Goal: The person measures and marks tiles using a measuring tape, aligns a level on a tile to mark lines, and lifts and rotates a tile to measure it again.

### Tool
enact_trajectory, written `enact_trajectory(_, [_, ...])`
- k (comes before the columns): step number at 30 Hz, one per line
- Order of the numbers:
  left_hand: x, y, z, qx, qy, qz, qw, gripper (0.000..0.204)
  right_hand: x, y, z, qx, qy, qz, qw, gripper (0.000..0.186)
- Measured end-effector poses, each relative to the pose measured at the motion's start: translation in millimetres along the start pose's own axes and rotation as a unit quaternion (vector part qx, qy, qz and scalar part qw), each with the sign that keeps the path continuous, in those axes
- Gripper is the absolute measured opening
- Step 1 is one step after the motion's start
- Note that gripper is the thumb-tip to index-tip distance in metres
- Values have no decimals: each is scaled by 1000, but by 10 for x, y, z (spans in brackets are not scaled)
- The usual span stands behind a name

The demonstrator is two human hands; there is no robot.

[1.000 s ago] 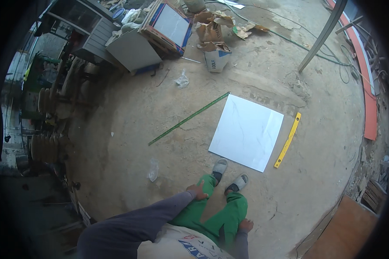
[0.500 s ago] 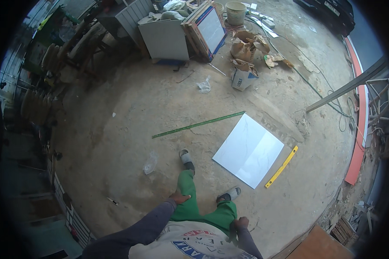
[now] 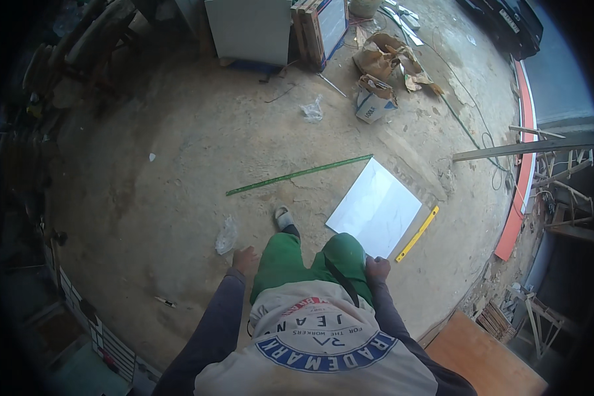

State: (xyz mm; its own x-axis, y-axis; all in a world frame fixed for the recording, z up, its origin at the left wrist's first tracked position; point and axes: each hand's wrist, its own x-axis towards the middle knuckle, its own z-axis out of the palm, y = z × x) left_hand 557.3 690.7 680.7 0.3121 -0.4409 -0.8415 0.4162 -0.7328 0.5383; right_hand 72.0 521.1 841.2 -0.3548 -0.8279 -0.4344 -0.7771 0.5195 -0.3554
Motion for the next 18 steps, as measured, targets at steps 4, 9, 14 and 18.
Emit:
enact_trajectory(4, [-74,-51,-157,59,46,-46,996,45,181,-557,220,-27,-61,-34,997,41])
enact_trajectory(9, [-48,-202,-257,312,19,65,948,54,596,-525,621,-33,-127,-10,991,46])
enact_trajectory(14, [118,392,-263,184,75,-47,979,48,1186,-214,1300,-186,-102,-31,977,33])
enact_trajectory(18, [610,772,-401,214,38,86,972,42,1553,-823,1519,-178,-153,-19,972,31])
